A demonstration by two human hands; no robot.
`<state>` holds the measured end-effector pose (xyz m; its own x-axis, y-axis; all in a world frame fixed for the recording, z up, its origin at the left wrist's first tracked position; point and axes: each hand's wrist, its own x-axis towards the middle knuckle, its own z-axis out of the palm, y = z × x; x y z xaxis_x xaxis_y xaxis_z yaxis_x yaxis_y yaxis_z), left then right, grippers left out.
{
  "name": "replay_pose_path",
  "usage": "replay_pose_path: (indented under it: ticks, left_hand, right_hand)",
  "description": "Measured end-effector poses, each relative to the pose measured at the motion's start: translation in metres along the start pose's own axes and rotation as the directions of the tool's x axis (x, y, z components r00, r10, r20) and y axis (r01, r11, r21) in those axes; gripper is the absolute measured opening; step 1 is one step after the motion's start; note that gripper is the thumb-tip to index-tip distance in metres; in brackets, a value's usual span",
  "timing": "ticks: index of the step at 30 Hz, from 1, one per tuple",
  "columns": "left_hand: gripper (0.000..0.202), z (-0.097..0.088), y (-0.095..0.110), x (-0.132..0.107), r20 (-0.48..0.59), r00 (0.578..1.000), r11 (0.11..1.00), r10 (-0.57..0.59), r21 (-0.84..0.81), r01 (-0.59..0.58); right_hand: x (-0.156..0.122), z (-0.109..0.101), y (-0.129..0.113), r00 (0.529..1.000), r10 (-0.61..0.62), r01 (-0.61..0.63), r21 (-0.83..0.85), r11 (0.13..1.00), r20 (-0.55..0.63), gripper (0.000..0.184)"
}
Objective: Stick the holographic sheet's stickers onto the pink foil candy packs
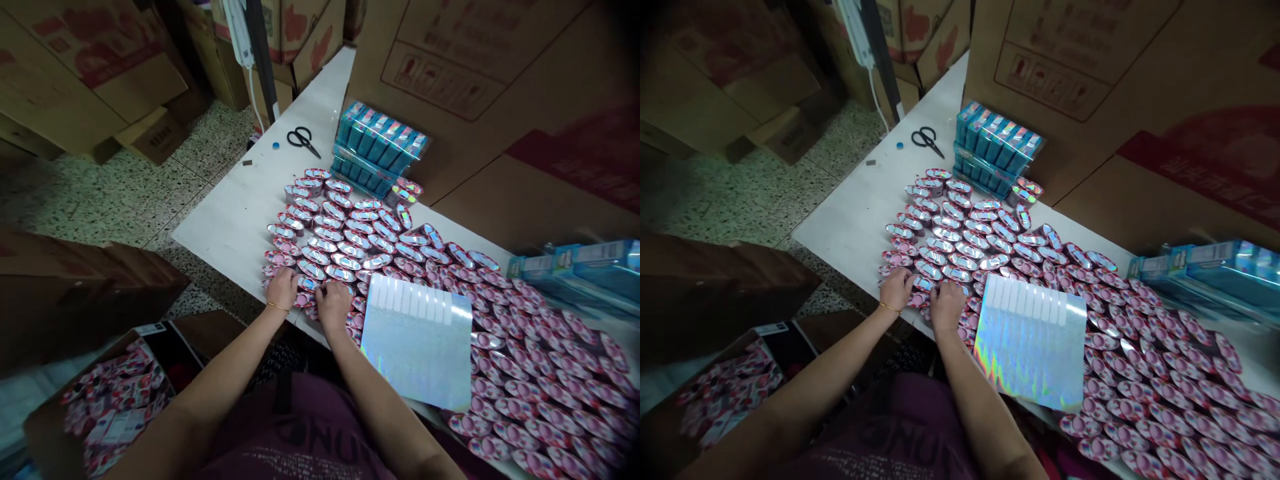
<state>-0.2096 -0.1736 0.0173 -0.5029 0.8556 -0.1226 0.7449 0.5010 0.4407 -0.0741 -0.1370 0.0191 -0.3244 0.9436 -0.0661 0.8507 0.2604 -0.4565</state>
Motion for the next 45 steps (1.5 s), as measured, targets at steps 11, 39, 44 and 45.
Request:
replay_pose_path:
  ticks: [11,39,44,45]
  left_hand:
    - [0.013,0.001,-0.001,0.003,-0.018,0.999,0.998,0.036,0.058,-0.035]
    - [0.058,0.129,0.235,-0.011,0.229,0.706,0.732,0.67,-0.039,-0.681]
    - [0.059,0.132,0.233,-0.011,0.213,0.712,0.735,0.669,-0.045,-0.677]
    - [0.059,0.133,0.232,-0.011,0.209,0.711,0.732,0.672,-0.046,-0.679]
  right_hand:
    - [-0.002,-0.033,0.028,0.847,-0.441,0.498,-0.156,0.853,0.298,0.035]
    - [0.022,-0.155,0.308,0.946,-0.297,0.321,-0.483,0.815,0.127,0.043]
    - [0.026,-0.152,0.305,0.961,-0.262,0.27,-0.461,0.845,0.084,0.038]
    - [0.027,-0.153,0.304,0.967,-0.249,0.247,-0.465,0.85,0.057,0.038]
